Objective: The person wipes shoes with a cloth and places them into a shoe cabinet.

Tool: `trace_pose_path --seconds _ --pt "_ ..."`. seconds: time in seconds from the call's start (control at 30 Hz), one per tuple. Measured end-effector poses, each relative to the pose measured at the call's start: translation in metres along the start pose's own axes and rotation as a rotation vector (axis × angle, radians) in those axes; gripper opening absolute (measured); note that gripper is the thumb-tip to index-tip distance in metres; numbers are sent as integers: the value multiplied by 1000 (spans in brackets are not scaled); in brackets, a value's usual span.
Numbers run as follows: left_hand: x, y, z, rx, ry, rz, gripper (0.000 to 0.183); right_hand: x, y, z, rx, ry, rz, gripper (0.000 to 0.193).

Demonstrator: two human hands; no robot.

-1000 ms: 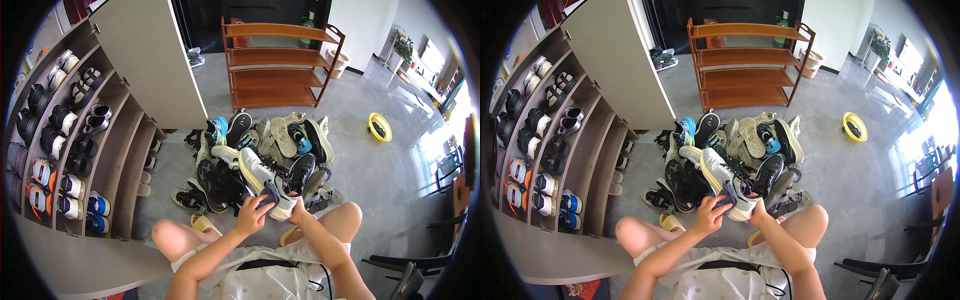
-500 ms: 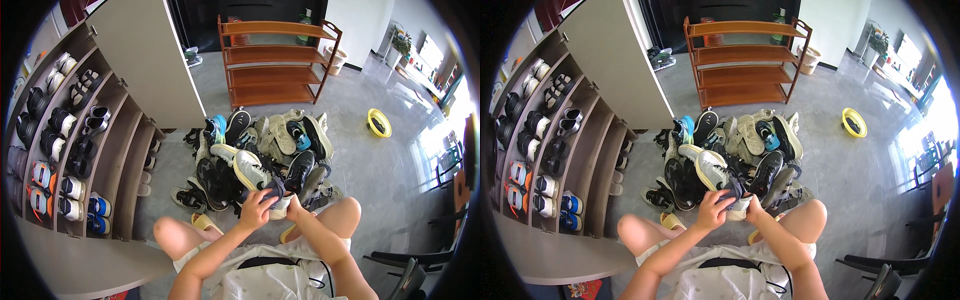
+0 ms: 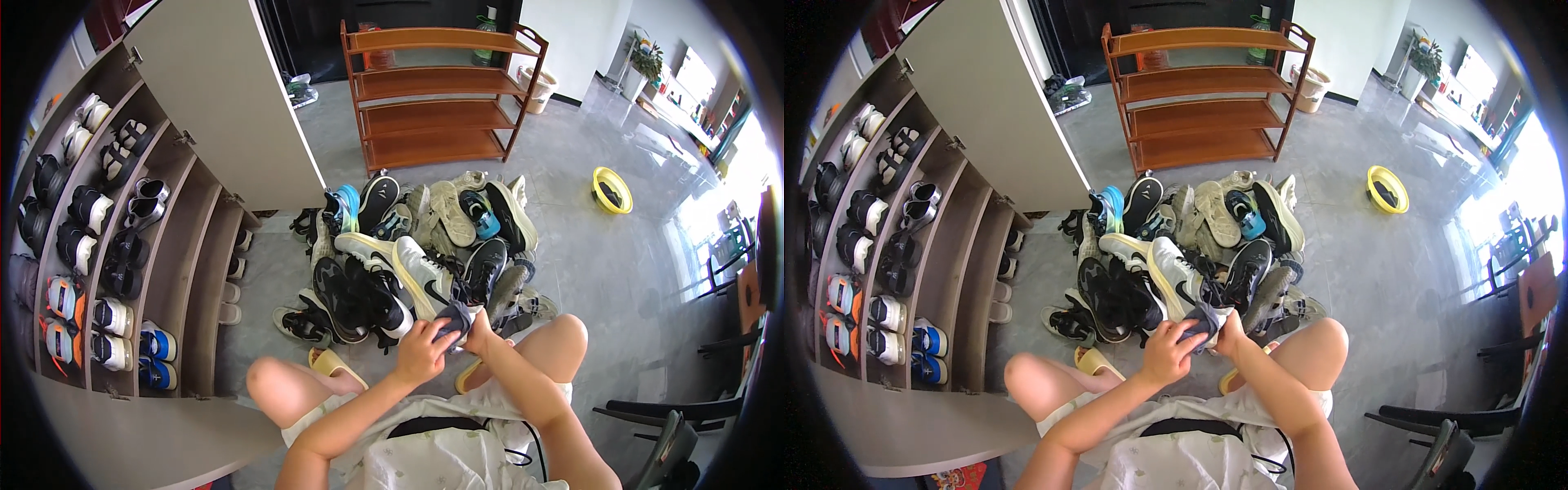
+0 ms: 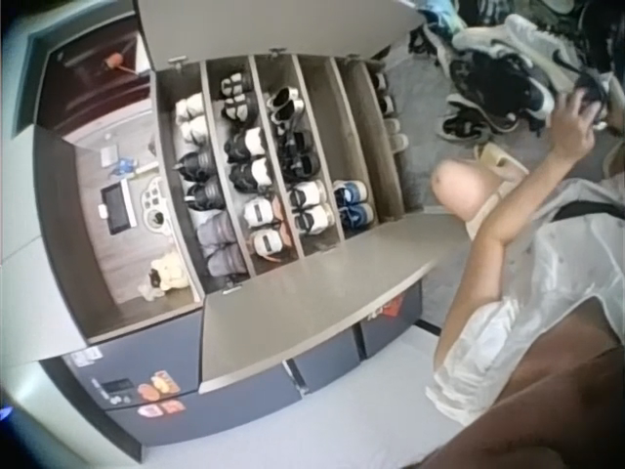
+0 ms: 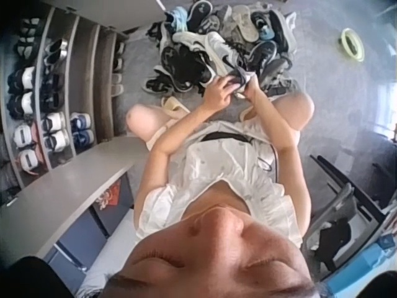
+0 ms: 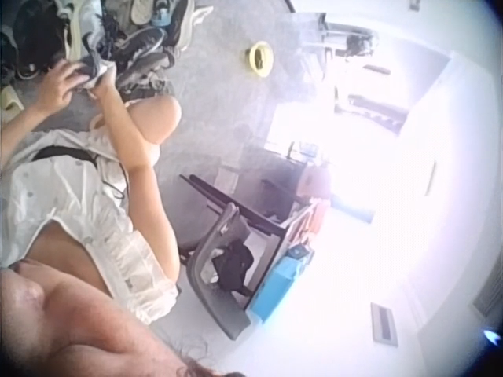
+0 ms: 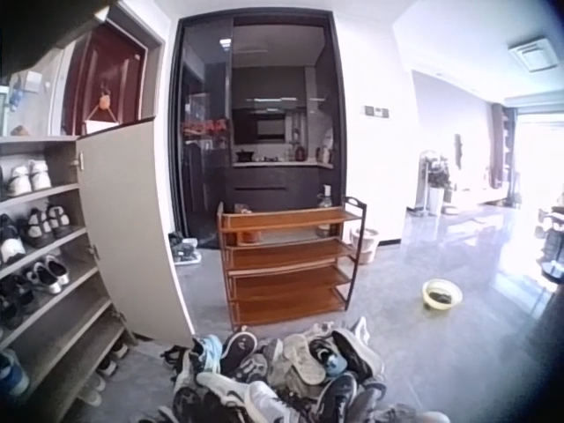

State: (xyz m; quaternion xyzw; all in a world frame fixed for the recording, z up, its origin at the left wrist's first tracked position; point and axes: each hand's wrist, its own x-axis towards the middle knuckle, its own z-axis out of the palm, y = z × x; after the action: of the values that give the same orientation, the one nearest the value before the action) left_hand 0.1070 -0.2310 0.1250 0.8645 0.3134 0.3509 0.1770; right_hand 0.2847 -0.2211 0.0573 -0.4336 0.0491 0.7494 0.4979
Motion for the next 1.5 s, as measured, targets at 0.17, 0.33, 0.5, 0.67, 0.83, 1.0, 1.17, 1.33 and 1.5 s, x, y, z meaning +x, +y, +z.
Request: trace_pose_path --seconds 0.17,0.33,0.5,0.67,0.83,1.0,1.17,1.33,1.5 --pt "7 -55 -6 95 136 -195 42 -11 0 21 68 -112 57 54" --pt "3 -20 3 19 94 -78 46 -15 -6 10 130 -90 33 53" --pt "4 -10 11 0 -69 55 46 5 -5 -6 -28 -10 -53 44" --pt "20 -65 0 136 158 -198 43 6 4 0 -103 10 19 43" --pt "4 -20 0 5 84 -38 48 0 2 0 -53 22 30 35" --pt "13 -74 -30 152 190 -236 45 4 13 -8 -188 49 2 39" --pt "2 -60 -35 135 149 -207 43 -13 20 19 -268 -42 -72 56" --pt "-5 -52 -37 118 146 -133 44 -14 17 17 -331 -81 -117 61" --pt "-1 -123 -75 411 357 -283 43 -33 31 41 -728 -91 -230 62"
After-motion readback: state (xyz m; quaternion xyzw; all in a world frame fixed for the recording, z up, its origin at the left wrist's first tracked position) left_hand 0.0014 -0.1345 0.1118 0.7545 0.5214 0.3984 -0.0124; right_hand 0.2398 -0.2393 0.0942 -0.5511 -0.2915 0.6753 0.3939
